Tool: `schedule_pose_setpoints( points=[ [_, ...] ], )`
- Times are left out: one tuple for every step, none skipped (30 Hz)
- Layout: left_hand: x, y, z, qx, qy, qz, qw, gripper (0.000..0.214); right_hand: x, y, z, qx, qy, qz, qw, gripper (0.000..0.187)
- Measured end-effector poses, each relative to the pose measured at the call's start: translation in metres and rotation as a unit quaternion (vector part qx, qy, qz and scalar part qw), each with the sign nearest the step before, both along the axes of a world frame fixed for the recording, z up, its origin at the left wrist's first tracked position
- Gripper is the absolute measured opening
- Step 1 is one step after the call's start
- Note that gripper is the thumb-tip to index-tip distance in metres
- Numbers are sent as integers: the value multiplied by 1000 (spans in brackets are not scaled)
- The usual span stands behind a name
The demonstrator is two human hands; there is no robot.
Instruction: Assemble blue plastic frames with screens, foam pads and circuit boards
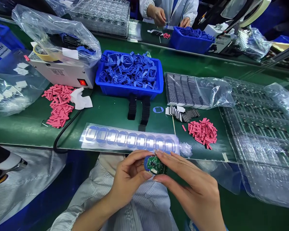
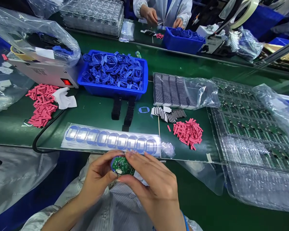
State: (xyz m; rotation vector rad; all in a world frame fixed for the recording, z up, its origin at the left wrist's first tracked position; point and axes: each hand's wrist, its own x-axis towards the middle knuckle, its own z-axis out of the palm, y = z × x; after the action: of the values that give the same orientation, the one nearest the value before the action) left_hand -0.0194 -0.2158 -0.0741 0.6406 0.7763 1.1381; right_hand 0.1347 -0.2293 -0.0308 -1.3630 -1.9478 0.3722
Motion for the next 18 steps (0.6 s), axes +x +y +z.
schedule_pose_setpoints(
  points=[
    [0, 0, -1, 7, 8, 4, 1000, 25, 0, 0, 0, 0, -2, -1, 1000, 32],
    [0, 0, -1, 16, 19, 6, 1000, 24, 1, -1, 0, -1, -7, 0, 1000, 32],
    [-1, 0, -1, 27, 30, 6, 999, 24, 2, -1, -1, 1, -12, 2, 1000, 31],
    [-2, 0, -1, 35, 41, 3, 999, 24, 2, -1, -1, 5, -19, 7, 1000, 32],
    [-2, 0, -1, 39, 49, 1, 998, 24, 3, -1, -1, 12, -27, 11, 1000, 32],
    [-3, 1, 0, 34, 53, 1, 998, 25, 3, -1, -2, 22, -34, 18, 999, 33],
    [-3, 1, 0, 19, 54, 5, 998, 27, 2, -1, -2, 34, -40, 23, 998, 35],
    [-4, 2, 0, -5, 53, 11, 999, 27, 2, -1, -3, 46, -46, 25, 998, 36],
    [-4, 3, -1, -32, 50, 20, 998, 27, 1, 0, -4, 59, -51, 23, 997, 38],
    [-5, 4, -1, -55, 46, 30, 997, 26, -1, 1, -5, 70, -57, 19, 996, 40],
    [-6, 5, -2, -72, 43, 37, 996, 25, -2, 2, -6, 80, -64, 14, 995, 41],
    [-7, 6, -3, -81, 41, 40, 995, 23, -4, 3, -7, 90, -71, 7, 993, 41],
    [-8, 7, -3, -83, 38, 38, 995, 22, -6, 4, -7, 98, -78, 0, 992, 41],
    [-9, 8, -3, -79, 34, 35, 996, 21, -7, 4, -8, 104, -86, -5, 991, 41],
    [-10, 9, -2, -71, 28, 29, 997, 20, -8, 5, -9, 111, -93, -8, 989, 41],
    [-12, 10, -1, -62, 24, 22, 998, 20, -9, 5, -10, 119, -101, -9, 988, 40],
    [-13, 11, 0, -51, 22, 15, 998, 21, -9, 5, -11, 128, -109, -7, 986, 39],
    [-14, 12, 1, -39, 24, 11, 999, 21, -10, 5, -12, 136, -117, -3, 984, 38]
  ],
)
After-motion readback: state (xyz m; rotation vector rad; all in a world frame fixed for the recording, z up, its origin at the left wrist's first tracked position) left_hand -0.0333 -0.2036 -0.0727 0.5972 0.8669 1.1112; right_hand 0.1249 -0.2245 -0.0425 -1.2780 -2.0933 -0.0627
